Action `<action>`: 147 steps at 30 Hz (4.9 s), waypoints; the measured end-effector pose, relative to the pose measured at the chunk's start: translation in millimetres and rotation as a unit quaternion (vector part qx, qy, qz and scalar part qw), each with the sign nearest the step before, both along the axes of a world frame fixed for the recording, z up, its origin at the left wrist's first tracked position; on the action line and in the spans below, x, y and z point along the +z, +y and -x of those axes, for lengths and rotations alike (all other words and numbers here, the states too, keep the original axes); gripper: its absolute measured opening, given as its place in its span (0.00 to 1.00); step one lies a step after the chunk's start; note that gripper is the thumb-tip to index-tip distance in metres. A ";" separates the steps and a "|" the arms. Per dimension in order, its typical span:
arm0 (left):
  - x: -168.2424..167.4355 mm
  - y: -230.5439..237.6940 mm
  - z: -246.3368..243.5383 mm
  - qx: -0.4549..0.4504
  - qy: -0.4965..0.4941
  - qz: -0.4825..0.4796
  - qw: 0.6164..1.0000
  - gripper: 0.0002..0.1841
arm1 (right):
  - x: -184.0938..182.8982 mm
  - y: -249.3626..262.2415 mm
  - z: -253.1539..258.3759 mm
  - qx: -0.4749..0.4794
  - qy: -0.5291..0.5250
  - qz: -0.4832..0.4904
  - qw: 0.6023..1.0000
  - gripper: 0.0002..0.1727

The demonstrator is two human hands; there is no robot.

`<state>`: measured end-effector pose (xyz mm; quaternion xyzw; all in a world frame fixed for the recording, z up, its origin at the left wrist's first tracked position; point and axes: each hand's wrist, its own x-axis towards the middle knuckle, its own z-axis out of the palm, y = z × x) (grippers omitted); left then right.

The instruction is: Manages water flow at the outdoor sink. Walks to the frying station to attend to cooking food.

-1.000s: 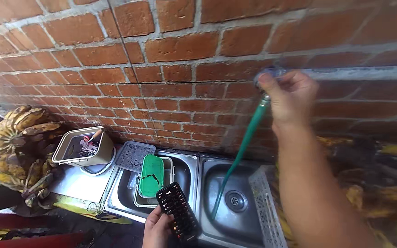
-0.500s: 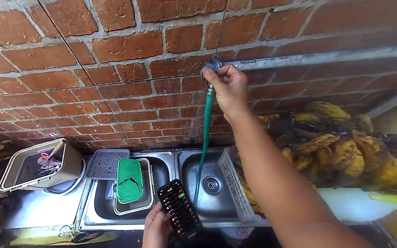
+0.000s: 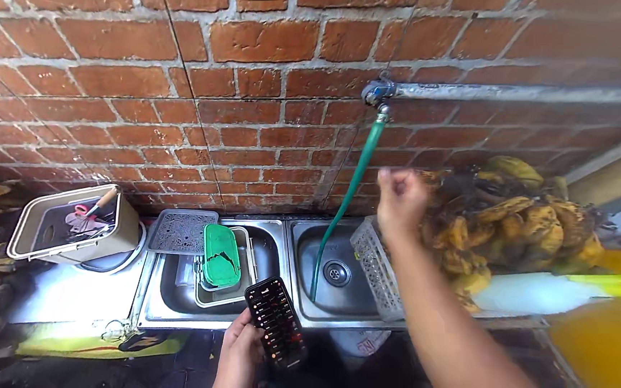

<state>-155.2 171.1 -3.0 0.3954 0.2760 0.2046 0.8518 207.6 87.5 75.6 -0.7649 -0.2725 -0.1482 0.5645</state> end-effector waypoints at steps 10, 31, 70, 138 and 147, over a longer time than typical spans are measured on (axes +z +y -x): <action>-5.9 14.2 41.6 -0.008 0.019 0.004 1.000 0.23 | -264.5 -178.4 199.8 0.157 0.342 0.432 0.819 0.16; 6.6 -98.8 -113.1 -0.201 0.012 -0.035 0.979 0.21 | -316.5 -409.1 167.3 -0.128 0.697 0.243 0.663 0.21; -17.4 -364.4 -390.0 -0.636 -0.023 -0.031 0.771 0.23 | -314.6 -592.9 183.5 -0.367 0.727 0.004 0.581 0.23; -6.9 -1035.6 -527.2 -0.896 -0.038 -0.062 0.438 0.24 | -338.1 -964.5 218.6 -0.536 0.692 -0.303 0.377 0.23; 26.0 -1188.0 -399.3 -0.918 -0.049 -0.103 0.380 0.24 | -367.0 -1051.8 327.1 -0.504 0.696 -0.338 0.382 0.21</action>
